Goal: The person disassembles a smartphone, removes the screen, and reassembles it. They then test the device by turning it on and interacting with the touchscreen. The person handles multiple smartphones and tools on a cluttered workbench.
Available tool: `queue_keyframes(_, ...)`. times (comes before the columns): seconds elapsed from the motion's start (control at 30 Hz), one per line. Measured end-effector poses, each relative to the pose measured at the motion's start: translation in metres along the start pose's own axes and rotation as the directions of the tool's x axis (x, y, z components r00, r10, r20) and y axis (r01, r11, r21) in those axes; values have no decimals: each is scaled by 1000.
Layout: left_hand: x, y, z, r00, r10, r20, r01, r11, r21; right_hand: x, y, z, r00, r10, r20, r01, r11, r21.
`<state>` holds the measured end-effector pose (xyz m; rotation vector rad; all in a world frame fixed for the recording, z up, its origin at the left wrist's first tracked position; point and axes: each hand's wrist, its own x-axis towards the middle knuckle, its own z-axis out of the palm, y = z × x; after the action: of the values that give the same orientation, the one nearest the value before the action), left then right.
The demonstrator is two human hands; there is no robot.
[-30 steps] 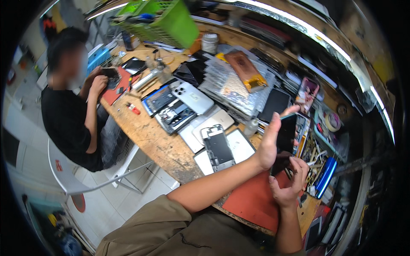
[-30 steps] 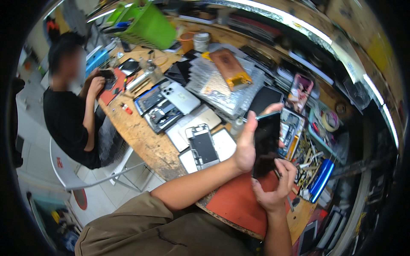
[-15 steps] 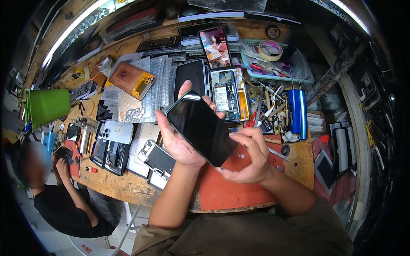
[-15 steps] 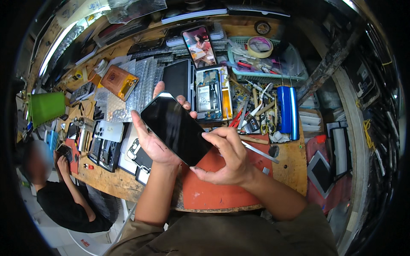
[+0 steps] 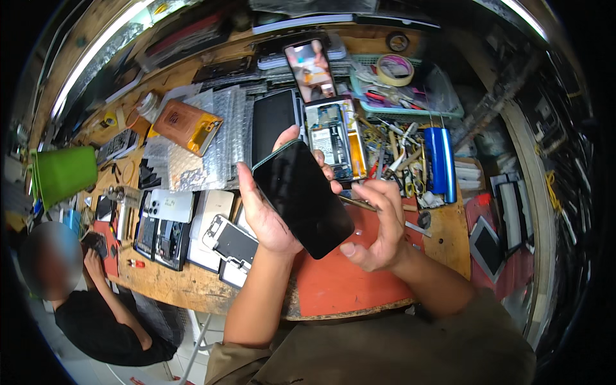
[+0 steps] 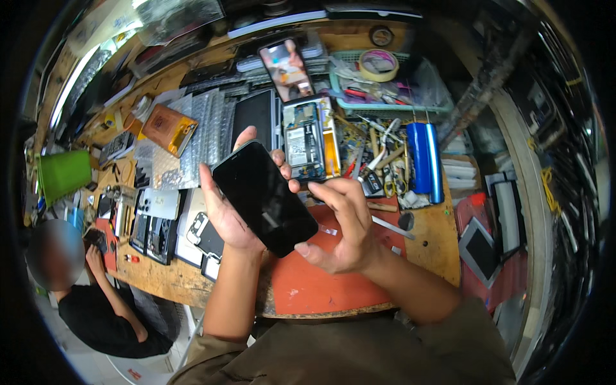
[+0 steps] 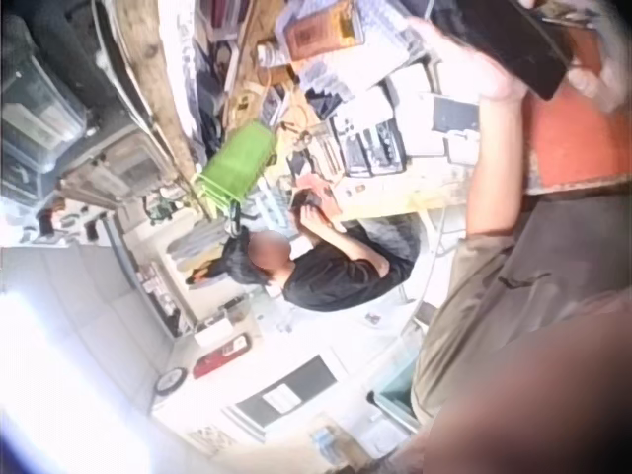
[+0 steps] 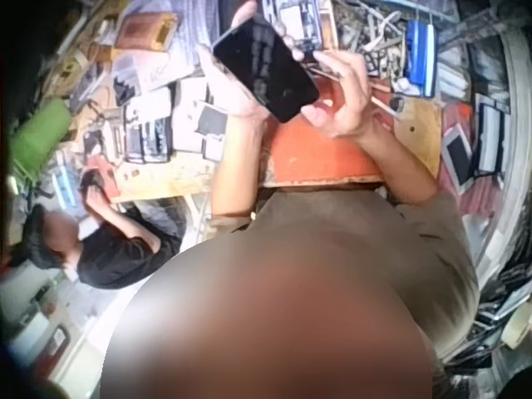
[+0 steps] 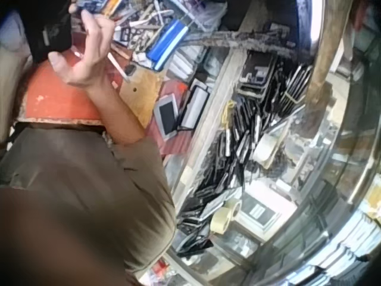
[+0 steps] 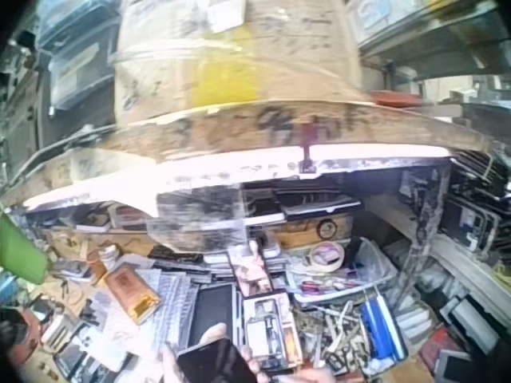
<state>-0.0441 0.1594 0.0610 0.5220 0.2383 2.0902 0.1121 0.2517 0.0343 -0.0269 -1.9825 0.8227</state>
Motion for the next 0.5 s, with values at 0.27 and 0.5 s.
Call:
queue_keyframes(0.27,-17,-36,17,957,-71,-280,206,848,489,3,-8,-5,972,-38,230,101,958,-268)
queue_keyframes(0.5,-13,-26,14,973,-20,-230,92,946,310,5,12,-12,977,213,25,-178,872,-455)
